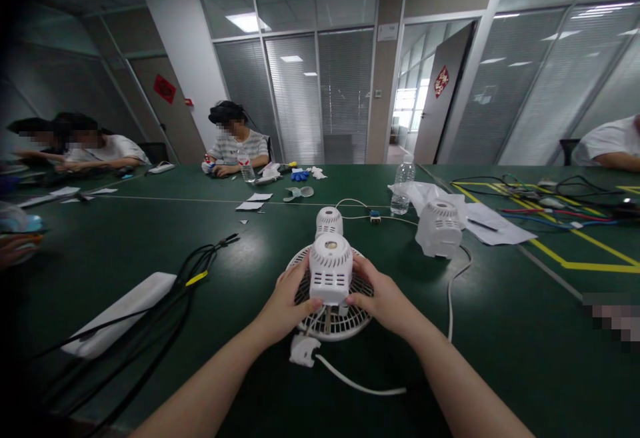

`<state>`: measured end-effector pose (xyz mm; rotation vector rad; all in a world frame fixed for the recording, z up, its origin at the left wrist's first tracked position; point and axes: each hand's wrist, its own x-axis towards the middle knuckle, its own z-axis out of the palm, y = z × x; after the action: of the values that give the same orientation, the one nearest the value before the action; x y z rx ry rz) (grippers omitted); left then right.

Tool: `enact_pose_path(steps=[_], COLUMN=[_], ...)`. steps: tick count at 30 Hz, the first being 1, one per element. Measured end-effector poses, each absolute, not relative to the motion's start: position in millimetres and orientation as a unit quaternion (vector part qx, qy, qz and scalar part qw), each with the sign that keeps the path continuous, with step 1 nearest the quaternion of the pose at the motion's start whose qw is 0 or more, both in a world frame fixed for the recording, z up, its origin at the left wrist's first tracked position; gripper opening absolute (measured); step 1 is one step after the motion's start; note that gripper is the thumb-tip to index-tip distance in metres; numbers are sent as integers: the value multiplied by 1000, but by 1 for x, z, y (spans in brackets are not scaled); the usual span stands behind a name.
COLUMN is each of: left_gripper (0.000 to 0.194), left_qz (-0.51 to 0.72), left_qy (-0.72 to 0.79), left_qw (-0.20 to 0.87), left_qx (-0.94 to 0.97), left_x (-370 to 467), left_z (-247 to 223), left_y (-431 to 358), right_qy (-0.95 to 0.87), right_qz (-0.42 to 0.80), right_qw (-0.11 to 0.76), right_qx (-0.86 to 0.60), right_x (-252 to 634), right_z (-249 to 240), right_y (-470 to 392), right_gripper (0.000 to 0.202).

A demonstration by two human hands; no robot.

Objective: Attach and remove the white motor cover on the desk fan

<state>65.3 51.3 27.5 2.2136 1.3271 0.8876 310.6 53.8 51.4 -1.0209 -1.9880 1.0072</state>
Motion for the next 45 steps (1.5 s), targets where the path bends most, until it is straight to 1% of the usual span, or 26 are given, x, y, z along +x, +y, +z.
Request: enact_pose_path(steps=[4, 9, 14, 17, 19, 23, 36, 41, 45], left_gripper=[91, 93, 93, 91, 91, 92, 92, 91, 91], left_qz=[312, 306, 310, 315, 316, 313, 320, 322, 320], left_qy=[472, 470, 465, 467, 475, 485, 479, 490, 502], left_qw=[195, 182, 182, 184, 185, 187, 180, 183, 186], left_qx=[801, 808, 809, 806, 800, 795, 797, 789, 782], left_x=[66, 68, 67, 67, 67, 69, 69, 69, 70], left_z=[28, 31, 30, 28, 28, 27, 28, 30, 31], left_y=[50, 49, 50, 51, 50, 49, 48, 46, 46], right_qy=[-772, -787, -798, -805, -808, -805, -784, -786, -789], right_qz=[338, 316, 266, 246, 240, 257, 282, 321, 317], right_qw=[324, 305, 278, 275, 274, 275, 309, 285, 262], right_qx=[-430, -434, -464, -465, -464, -458, -459, -445, -456], right_x=[308, 306, 304, 303, 304, 304, 299, 305, 306], right_z=[47, 54, 55, 57, 59, 60, 59, 65, 70], right_y=[56, 54, 48, 43, 41, 41, 40, 41, 39], right_gripper=[84, 88, 86, 83, 84, 89, 88, 93, 96])
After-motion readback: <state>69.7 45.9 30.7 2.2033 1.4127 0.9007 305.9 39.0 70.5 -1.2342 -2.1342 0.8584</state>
